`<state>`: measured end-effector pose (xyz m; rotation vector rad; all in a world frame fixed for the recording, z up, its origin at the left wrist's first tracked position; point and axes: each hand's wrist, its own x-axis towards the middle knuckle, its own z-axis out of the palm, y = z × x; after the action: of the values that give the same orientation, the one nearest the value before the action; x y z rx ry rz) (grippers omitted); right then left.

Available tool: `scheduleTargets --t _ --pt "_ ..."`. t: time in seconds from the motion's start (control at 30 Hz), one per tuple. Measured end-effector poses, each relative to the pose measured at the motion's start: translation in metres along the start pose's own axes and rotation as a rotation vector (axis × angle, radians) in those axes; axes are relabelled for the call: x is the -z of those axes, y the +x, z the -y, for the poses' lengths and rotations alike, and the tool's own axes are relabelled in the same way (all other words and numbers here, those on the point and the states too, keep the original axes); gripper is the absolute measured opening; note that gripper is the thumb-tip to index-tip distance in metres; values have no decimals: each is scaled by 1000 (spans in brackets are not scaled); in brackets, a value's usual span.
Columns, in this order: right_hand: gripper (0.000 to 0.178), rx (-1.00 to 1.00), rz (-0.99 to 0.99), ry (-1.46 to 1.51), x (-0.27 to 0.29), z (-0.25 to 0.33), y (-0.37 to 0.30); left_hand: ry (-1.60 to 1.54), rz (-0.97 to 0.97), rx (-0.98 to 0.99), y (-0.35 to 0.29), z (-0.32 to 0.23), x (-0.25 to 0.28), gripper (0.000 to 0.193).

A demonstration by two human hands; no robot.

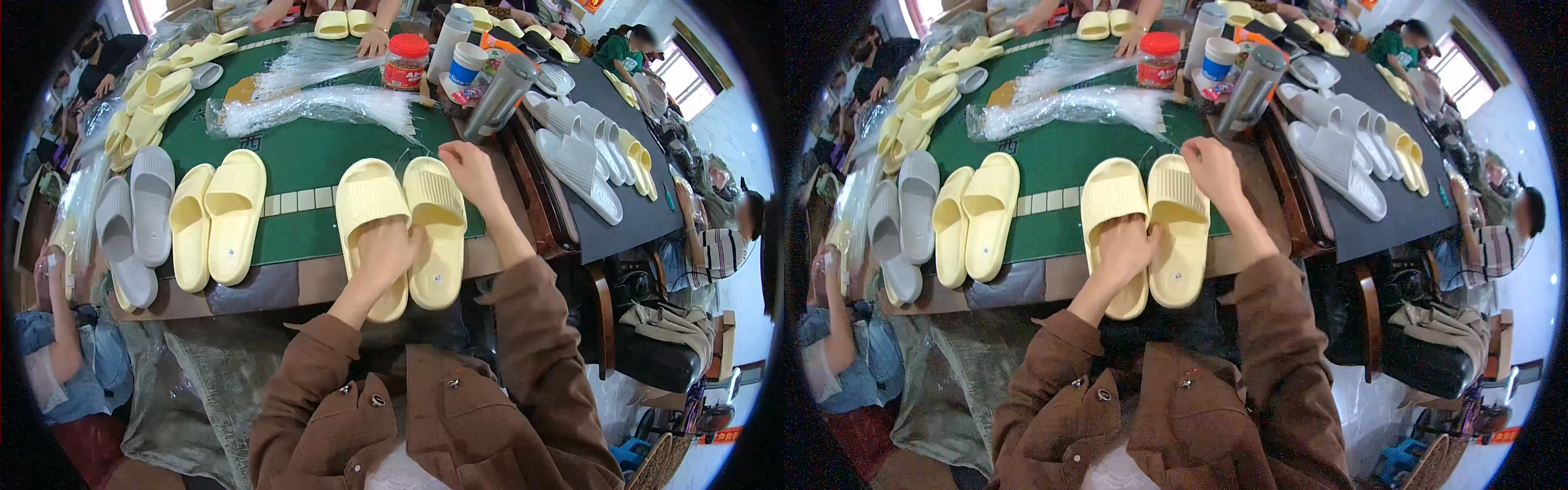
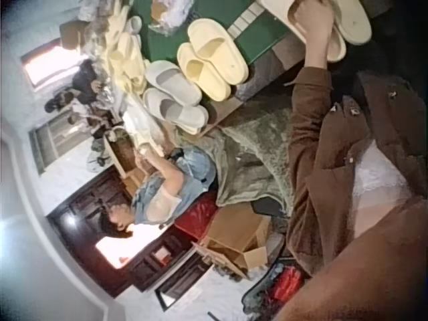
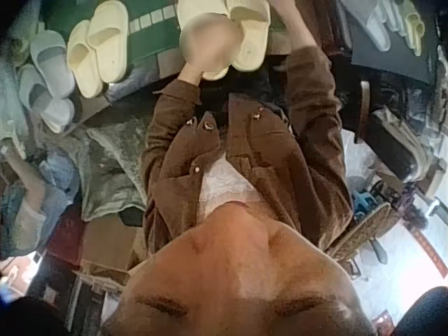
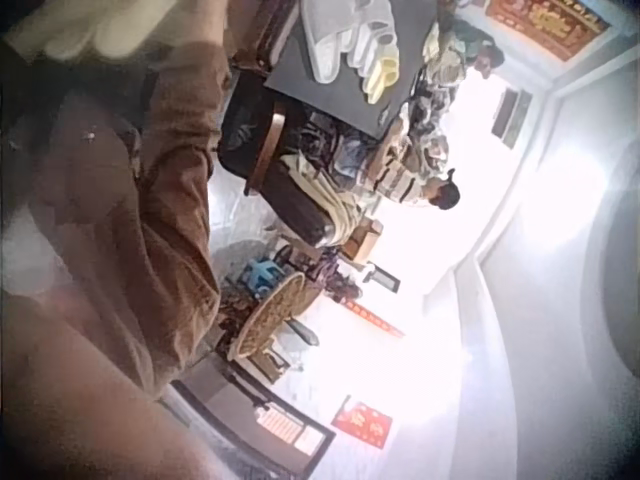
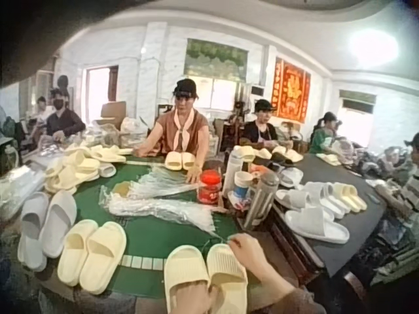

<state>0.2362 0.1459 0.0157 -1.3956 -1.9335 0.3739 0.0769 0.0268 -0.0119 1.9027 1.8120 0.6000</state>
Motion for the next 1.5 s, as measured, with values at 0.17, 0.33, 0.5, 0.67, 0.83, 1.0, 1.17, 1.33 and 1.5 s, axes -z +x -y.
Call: scheduleTargets --t 0.17,0.33,0.5,0.67,0.83,1.0,1.17,1.33,1.5 --pt "32 -229 244 -154 -31 -10 33 -1 -21 18 2 5 -4 42" --pt "26 -195 153 172 -39 -3 31 -9 -100 -11 0 11 -12 43" --pt "22 -217 174 576 -38 9 25 -21 -53 -13 -1 8 -6 44" --pt "20 -201 281 399 -40 28 20 -4 -180 -89 -2 16 -13 43" --pt "15 -125 152 457 -48 26 11 -20 -104 -74 1 13 -10 43" --pt "18 -92 82 520 -52 23 6 213 -449 -361 -22 11 8 39" --pt "16 -80 29 694 -54 21 2 -4 -471 -428 -23 0 43 19" --pt "17 -106 -34 848 -46 25 1 -177 -587 -373 49 13 49 16" --pt "19 -31 -88 727 -53 28 0 -726 -150 -117 122 34 33 16"
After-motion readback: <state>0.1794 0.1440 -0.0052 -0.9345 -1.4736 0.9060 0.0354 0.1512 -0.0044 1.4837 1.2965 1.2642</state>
